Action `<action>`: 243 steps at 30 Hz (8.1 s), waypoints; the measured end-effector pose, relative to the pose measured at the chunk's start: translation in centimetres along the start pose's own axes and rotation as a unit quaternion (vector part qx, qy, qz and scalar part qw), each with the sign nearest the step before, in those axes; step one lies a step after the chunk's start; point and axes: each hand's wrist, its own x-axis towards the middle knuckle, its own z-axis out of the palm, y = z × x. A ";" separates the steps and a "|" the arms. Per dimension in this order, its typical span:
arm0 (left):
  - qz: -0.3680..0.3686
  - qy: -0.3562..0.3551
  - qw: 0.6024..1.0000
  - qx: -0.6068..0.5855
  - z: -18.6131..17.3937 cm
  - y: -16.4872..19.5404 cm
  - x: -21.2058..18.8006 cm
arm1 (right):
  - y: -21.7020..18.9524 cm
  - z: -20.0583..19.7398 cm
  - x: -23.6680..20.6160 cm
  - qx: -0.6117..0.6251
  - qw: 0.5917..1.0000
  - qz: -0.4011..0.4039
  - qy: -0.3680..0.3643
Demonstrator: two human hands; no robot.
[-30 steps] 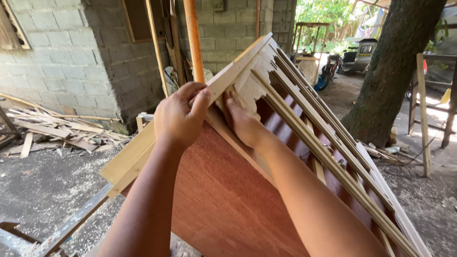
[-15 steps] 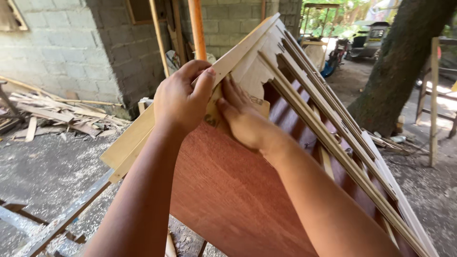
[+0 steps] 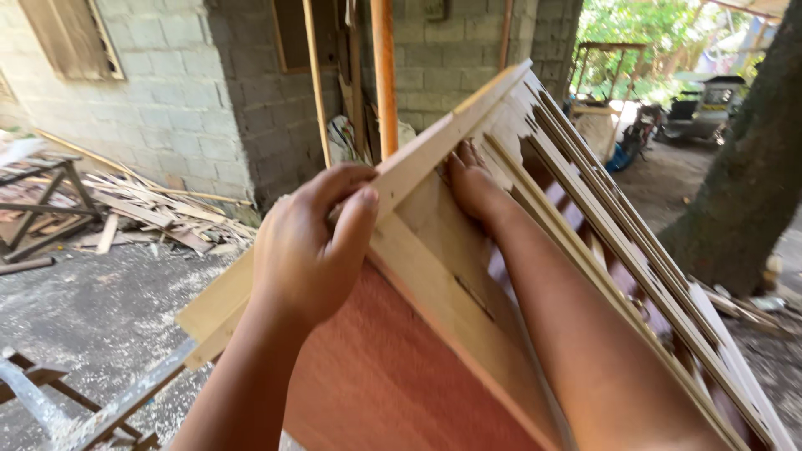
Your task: The person sands a wooden cabinet resting on sawhorses, rubbing sandpaper by hand along the top edges, frame rails and decorative trim, repositioning the cabinet and switching sandpaper pieces to sand different surfaces.
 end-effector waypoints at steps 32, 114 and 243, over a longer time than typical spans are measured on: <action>-0.072 -0.023 0.997 -0.020 0.4 -0.6 -0.5 | 3.0 -0.4 -3.4 0.094 0.993 -0.071 0.001; 0.090 0.040 0.761 0.641 12.2 2.4 2.9 | 7.4 -1.0 -1.8 -0.026 0.985 0.039 0.165; 0.171 0.160 0.969 -0.084 -0.2 -2.6 -7.7 | -9.2 -1.3 -32.9 -0.133 0.982 -0.132 0.013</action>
